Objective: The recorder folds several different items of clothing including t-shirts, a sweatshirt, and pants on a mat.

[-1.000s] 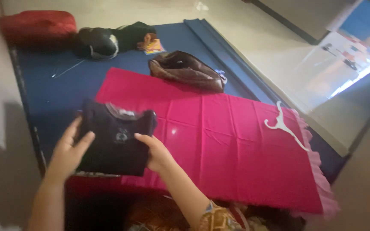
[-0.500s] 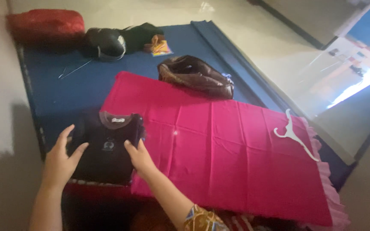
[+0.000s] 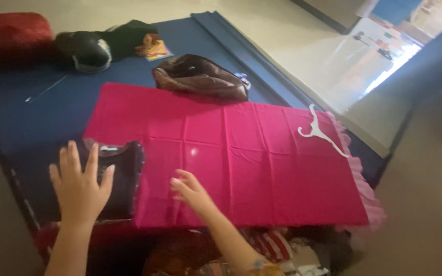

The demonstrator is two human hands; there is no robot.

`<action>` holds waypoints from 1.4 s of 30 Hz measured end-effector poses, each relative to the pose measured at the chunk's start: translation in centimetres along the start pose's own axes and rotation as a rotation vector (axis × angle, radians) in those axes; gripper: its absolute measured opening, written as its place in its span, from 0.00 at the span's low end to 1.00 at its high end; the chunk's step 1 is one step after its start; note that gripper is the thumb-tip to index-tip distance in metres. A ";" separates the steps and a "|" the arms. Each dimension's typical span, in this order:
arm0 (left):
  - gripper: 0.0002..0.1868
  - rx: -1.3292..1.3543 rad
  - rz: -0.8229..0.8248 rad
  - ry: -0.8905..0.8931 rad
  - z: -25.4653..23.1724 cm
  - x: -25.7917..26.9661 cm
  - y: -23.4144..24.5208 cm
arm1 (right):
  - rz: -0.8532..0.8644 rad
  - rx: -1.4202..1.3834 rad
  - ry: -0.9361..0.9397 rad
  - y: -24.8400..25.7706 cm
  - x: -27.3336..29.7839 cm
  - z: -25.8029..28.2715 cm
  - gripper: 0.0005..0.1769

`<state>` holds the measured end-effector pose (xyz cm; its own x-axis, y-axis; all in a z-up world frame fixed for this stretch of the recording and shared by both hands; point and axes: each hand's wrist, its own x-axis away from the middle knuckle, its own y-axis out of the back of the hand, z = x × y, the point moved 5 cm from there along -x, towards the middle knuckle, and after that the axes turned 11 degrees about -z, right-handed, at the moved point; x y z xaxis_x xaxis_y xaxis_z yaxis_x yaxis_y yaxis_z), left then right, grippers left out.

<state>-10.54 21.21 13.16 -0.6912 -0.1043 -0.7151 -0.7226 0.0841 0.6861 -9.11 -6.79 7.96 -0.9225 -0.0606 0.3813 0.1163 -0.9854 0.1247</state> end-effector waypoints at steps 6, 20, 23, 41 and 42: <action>0.34 -0.038 0.221 0.091 5.2 4.0 -6.3 | -0.267 -0.247 -0.062 21.9 6.5 -11.7 0.29; 0.33 0.909 0.234 -0.347 -40.4 7.4 -1.4 | -0.335 1.120 -0.582 37.4 15.4 -42.4 0.64; 0.36 0.957 0.413 -0.397 -46.0 11.3 -3.7 | -0.367 0.937 -0.829 33.0 18.0 -35.2 0.61; 0.31 0.852 0.588 -0.425 -46.9 15.1 -8.6 | -0.814 0.672 -0.197 39.9 5.8 -44.4 0.27; 0.32 0.881 0.615 -0.453 -47.9 15.1 -8.4 | -0.778 0.244 -0.151 41.4 6.2 -45.0 0.30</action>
<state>-14.30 -28.52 2.99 -0.7397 0.5420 -0.3988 0.1005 0.6750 0.7310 -26.60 -55.11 -25.74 -0.7147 0.6636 0.2210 -0.4420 -0.6734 0.5926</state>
